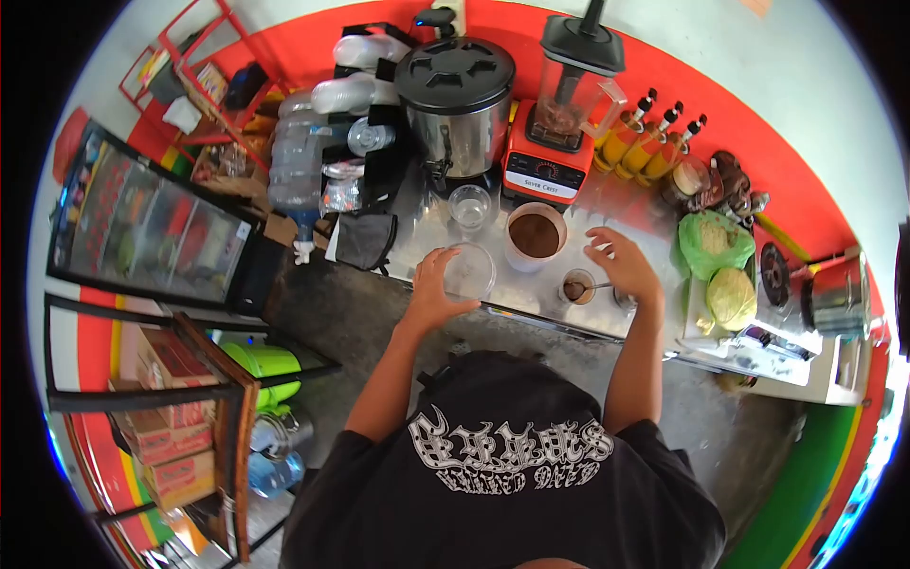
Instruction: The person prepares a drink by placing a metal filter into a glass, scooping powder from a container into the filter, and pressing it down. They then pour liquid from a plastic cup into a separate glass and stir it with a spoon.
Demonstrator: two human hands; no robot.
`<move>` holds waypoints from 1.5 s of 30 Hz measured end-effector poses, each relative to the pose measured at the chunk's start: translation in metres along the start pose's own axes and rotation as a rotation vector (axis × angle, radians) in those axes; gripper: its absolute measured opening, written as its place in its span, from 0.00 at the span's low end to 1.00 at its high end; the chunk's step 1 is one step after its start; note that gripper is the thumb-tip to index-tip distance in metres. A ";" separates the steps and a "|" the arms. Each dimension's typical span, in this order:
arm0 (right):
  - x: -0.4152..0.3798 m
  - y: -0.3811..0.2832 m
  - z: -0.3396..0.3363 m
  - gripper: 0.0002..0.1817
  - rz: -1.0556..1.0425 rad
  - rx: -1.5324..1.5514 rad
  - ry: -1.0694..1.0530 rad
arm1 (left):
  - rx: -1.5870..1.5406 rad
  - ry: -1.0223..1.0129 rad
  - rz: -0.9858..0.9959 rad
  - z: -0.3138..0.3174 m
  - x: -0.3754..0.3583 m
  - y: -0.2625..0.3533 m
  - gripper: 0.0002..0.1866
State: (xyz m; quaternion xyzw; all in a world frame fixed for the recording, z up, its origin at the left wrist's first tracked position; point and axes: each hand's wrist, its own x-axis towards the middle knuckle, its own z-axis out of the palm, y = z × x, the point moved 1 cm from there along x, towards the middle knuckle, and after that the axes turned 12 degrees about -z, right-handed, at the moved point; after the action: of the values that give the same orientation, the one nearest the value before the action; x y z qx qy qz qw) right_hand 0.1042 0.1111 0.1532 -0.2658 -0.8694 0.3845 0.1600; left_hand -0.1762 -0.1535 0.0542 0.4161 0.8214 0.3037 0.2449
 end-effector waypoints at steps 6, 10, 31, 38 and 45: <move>0.021 0.006 -0.011 0.18 -0.005 0.184 0.327 | -0.134 -0.029 0.153 -0.018 0.016 0.062 0.59; 0.042 0.005 0.005 0.19 -0.186 0.224 0.412 | -0.044 -0.062 0.263 0.002 0.054 0.102 0.61; 0.072 -0.023 0.054 0.65 -0.354 -0.470 -0.325 | -0.525 -0.271 0.301 0.062 0.111 0.072 0.75; 0.084 -0.019 0.064 0.71 -0.320 -0.548 -0.439 | -0.596 -0.285 0.200 0.071 0.104 0.063 0.70; 0.093 -0.018 0.063 0.70 -0.318 -0.566 -0.497 | -0.618 -0.269 0.187 0.078 0.106 0.057 0.67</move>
State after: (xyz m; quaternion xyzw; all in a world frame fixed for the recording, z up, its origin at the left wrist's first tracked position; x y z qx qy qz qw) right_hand -0.0080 0.1188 0.1321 -0.0603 -0.9833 0.1531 -0.0771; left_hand -0.1507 -0.0156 0.0242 0.4322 0.6095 0.5015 0.4362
